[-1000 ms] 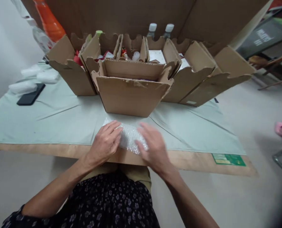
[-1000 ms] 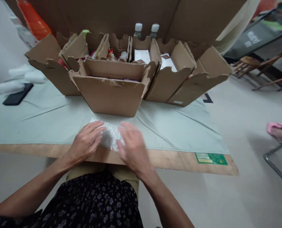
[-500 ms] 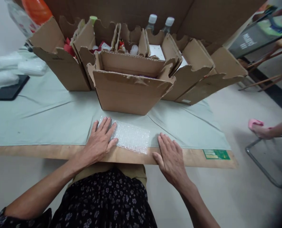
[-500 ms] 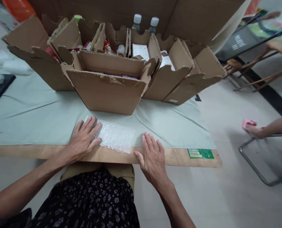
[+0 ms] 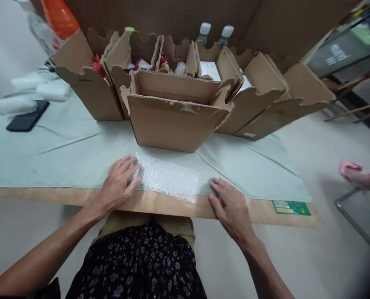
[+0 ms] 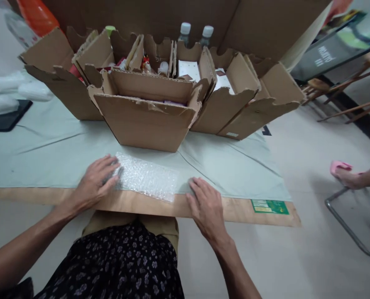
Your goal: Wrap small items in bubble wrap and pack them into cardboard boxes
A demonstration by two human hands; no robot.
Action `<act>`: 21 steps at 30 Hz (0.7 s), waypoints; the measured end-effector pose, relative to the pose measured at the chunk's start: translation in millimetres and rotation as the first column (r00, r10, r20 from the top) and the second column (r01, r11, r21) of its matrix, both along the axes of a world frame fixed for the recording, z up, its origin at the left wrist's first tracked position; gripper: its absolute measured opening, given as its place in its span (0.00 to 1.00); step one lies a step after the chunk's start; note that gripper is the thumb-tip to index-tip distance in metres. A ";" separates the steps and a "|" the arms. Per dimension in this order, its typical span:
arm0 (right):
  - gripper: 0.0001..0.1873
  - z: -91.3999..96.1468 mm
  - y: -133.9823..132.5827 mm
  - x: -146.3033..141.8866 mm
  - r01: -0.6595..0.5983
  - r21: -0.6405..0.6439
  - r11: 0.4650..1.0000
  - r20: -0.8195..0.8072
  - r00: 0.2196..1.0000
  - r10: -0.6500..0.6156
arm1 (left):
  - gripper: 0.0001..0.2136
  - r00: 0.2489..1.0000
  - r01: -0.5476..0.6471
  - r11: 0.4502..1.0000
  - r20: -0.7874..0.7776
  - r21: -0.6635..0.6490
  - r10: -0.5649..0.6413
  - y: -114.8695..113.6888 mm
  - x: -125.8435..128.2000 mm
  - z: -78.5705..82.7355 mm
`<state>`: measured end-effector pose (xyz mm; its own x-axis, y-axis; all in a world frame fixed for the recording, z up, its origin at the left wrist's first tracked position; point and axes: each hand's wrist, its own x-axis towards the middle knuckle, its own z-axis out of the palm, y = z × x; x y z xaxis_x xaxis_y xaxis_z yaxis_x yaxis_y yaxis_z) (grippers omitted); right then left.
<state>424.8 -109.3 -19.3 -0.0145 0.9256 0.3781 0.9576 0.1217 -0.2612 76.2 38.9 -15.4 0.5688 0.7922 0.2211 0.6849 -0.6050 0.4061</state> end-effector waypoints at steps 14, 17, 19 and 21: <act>0.14 12.6 42.8 -33.0 0.105 -0.198 0.975 -0.616 0.760 -0.207 | 0.18 0.860 -0.194 0.908 0.382 -0.371 0.340 -16.5 32.4 12.4; 0.32 18.1 34.2 -27.9 0.074 -0.242 0.967 -0.671 0.707 -0.222 | 0.33 0.872 -0.127 0.898 0.384 -0.421 0.304 -21.2 29.3 12.6; 0.33 20.6 30.2 -27.6 -0.020 -0.259 0.966 -0.614 0.775 -0.149 | 0.30 0.898 -0.061 0.918 0.380 -0.393 0.223 -21.7 26.6 10.0; 0.23 22.7 26.4 -28.3 -0.165 -0.283 0.945 -0.509 0.861 -0.002 | 0.21 0.917 0.036 0.945 0.387 -0.326 0.099 -21.5 22.6 7.7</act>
<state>396.5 -82.9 3.4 0.0167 0.9984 0.0533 0.6786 0.0278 -0.7340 98.8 17.5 -7.7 0.4620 0.8738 0.1520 0.4449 -0.3766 0.8126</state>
